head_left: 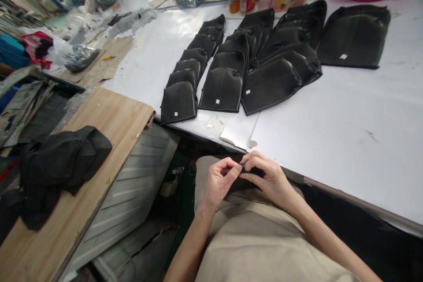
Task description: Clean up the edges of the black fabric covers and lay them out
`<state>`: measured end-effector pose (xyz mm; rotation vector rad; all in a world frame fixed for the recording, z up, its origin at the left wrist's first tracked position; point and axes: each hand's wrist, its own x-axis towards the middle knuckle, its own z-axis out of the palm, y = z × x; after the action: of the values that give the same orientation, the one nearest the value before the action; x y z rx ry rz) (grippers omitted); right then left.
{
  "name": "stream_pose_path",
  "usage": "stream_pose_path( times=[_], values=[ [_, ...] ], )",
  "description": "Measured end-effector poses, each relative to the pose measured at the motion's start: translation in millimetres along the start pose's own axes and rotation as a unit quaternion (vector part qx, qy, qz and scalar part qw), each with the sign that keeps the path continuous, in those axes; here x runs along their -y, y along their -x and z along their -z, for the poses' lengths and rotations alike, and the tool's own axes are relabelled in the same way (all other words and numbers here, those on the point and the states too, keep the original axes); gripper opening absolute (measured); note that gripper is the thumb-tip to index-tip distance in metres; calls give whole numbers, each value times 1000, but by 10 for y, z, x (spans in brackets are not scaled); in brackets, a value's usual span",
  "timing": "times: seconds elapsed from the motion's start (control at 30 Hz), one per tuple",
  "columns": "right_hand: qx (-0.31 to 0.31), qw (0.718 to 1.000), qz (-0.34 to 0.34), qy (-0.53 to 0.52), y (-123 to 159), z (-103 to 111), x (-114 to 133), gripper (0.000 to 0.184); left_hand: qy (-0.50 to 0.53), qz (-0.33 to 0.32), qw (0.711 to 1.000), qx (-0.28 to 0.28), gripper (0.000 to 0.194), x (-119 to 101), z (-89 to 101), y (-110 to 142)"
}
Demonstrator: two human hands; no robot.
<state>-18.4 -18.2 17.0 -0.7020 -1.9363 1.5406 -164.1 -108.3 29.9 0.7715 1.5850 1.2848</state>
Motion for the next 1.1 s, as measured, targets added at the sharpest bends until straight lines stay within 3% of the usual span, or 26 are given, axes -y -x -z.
stream_pose_path(
  times=[0.27,0.4,0.57,0.7,0.9,1.1],
  values=[
    [3,1000,-8,-14,5,9,-19,17,-6,24,1000,-15,18,0,-56,-24],
    [-22,999,-13,-41,-10,26,-7,21,1,26,999,-18,17,38,-59,-29],
    [-6,999,-49,-4,-5,54,-16,17,0,20,1000,-23,22,50,-76,-27],
    [-26,999,5,24,7,25,-35,12,-20,15,999,-42,25,7,-99,-37],
    [-14,977,132,165,1,19,-92,14,-9,34,998,-47,27,83,-109,-60],
    [10,977,121,172,-5,66,-71,16,-20,24,999,-43,15,176,-108,-67]
  ],
)
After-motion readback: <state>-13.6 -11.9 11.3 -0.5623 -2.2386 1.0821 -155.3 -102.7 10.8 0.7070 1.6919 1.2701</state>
